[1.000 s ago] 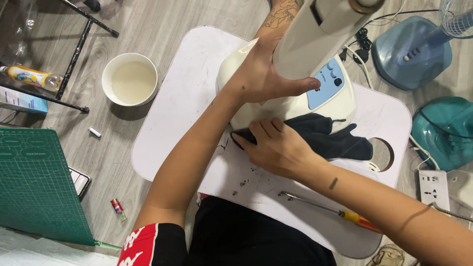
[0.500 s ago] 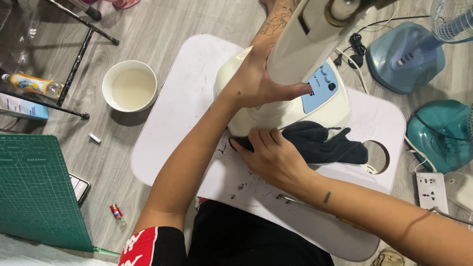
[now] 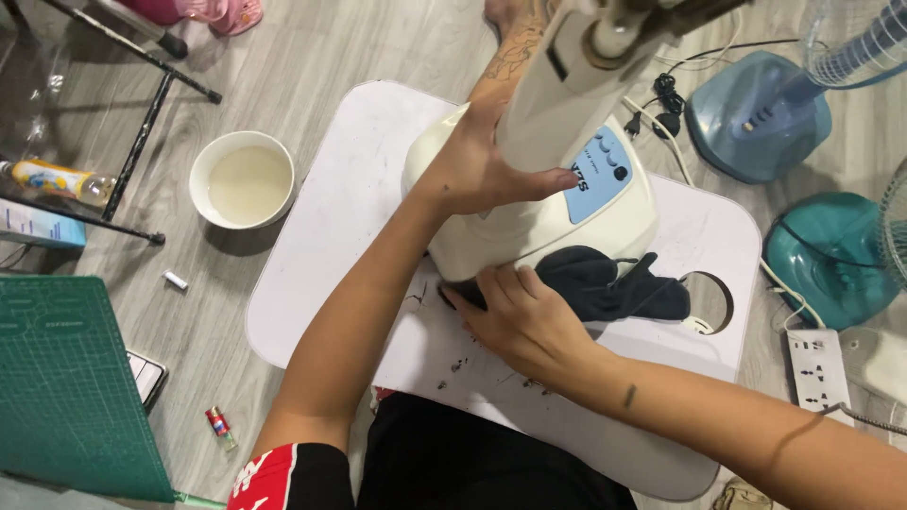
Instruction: Cleaning and inspecting the base and motor housing of an electric fan using a cloth
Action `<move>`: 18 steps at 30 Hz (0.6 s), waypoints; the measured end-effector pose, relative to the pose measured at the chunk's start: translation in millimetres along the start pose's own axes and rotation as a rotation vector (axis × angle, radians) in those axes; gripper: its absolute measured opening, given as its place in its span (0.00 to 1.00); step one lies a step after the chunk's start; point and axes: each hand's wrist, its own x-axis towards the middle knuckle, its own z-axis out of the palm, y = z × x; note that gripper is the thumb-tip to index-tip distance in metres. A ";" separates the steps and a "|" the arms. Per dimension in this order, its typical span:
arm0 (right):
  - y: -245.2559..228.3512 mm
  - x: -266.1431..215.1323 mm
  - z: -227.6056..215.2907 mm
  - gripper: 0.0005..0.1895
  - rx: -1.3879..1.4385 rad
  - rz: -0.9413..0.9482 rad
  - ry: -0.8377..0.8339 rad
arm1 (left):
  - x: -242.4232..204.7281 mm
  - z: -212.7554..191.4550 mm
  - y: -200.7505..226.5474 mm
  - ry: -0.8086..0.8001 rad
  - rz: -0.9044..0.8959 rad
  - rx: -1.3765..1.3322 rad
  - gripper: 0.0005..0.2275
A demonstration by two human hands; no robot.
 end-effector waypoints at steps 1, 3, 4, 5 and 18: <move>3.7 -7.0 -7.2 0.24 -0.003 0.012 -0.003 | -0.8 -0.5 0.3 -0.011 0.003 -0.006 0.28; 12.1 -21.1 -22.5 0.27 0.173 0.088 -0.122 | -0.8 -1.9 1.6 0.014 0.045 -0.015 0.31; 24.2 -28.3 -25.7 0.27 0.167 0.098 -0.122 | -3.1 -0.5 0.6 0.006 0.052 -0.019 0.31; 37.7 -36.7 -29.0 0.25 0.152 0.226 -0.028 | -3.6 2.2 -0.5 0.042 0.076 -0.012 0.37; 140.6 -141.7 -55.7 0.27 0.043 0.822 0.559 | 15.5 17.4 -4.0 0.388 0.187 0.393 0.41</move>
